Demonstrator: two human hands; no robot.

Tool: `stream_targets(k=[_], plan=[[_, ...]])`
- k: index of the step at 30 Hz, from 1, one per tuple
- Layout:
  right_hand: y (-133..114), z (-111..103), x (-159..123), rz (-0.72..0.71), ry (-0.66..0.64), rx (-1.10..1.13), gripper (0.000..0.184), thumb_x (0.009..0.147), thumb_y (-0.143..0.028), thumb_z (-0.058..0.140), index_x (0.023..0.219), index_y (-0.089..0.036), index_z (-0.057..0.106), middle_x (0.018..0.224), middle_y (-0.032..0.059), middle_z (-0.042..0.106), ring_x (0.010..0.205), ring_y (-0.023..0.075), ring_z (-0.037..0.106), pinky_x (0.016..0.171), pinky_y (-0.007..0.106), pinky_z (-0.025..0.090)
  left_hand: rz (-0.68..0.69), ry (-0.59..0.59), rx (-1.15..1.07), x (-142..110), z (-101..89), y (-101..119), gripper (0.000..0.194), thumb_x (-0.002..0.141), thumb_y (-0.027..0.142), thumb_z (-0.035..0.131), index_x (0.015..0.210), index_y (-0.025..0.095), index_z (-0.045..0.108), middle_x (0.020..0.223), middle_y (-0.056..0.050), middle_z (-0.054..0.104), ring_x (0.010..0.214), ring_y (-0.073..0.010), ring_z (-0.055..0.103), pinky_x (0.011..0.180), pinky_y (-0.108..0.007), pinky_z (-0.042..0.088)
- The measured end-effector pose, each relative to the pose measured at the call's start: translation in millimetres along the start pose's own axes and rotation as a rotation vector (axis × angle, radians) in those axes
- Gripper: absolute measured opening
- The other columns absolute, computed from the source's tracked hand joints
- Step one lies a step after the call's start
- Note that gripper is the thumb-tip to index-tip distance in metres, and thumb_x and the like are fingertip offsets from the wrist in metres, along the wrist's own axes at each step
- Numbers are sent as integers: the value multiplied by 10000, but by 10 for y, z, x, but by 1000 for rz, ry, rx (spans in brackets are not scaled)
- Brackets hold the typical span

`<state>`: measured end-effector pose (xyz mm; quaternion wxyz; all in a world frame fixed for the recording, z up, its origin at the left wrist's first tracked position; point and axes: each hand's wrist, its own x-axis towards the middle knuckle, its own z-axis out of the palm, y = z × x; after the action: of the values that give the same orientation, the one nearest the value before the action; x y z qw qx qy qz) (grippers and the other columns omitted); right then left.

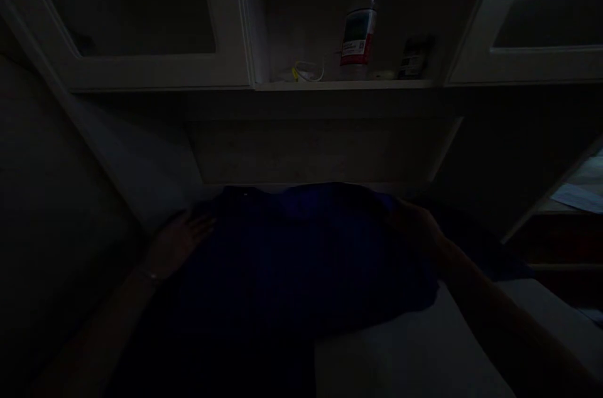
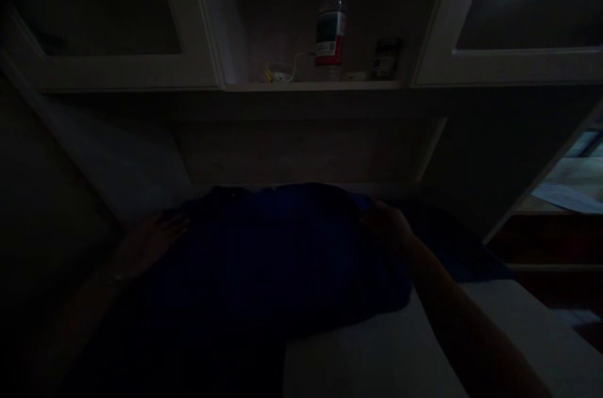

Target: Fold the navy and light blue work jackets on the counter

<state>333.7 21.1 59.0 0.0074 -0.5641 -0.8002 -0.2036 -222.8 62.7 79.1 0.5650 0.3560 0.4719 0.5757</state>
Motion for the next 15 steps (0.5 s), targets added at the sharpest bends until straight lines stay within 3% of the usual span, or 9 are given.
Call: stream_targets(k=[3,5,7,9,12,15], plan=[[-56,126,516,222,105,554,300,882,-286,495,1140,-320,643,1189,38,677,1109,214,616,1008,446,461,-8,-31,181,317,175,-47,303,910,403,505,1113,196,594,1370,-126,566,1097,-222,638,904,-370,539],[-139,263,626,326,94,870,347,879,-329,497,1206,-292,610,1201,71,669,1038,230,653,950,467,501,-17,10,468,396,127,-219,433,844,476,582,1150,171,596,1393,-155,549,1165,-266,605,941,-402,519],[-204,448,505,480,-26,1192,390,866,-373,532,1225,-237,601,1165,110,681,953,242,683,879,460,539,-23,32,700,326,-97,-499,517,749,499,672,1144,169,623,1339,-154,597,1225,-304,565,994,-423,485],[-218,656,216,651,-158,1435,412,831,-405,604,1191,-207,626,1133,123,695,938,249,688,857,422,552,-71,49,800,137,-439,-833,539,695,501,708,1131,190,648,1288,-135,639,1226,-314,567,1026,-424,464],[-153,913,-293,841,-184,1415,403,792,-443,666,1119,-206,669,1100,107,713,966,256,682,841,371,560,-163,154,806,-206,-910,-1259,481,719,476,664,1085,166,671,1312,-156,618,1246,-330,551,1062,-446,440],[-87,987,-588,956,-226,1261,352,807,-472,649,1004,-184,698,968,116,739,849,255,701,736,365,580,-168,261,615,-426,-1043,-1396,382,726,432,648,981,151,690,1327,-177,602,1251,-333,549,1048,-439,463]])
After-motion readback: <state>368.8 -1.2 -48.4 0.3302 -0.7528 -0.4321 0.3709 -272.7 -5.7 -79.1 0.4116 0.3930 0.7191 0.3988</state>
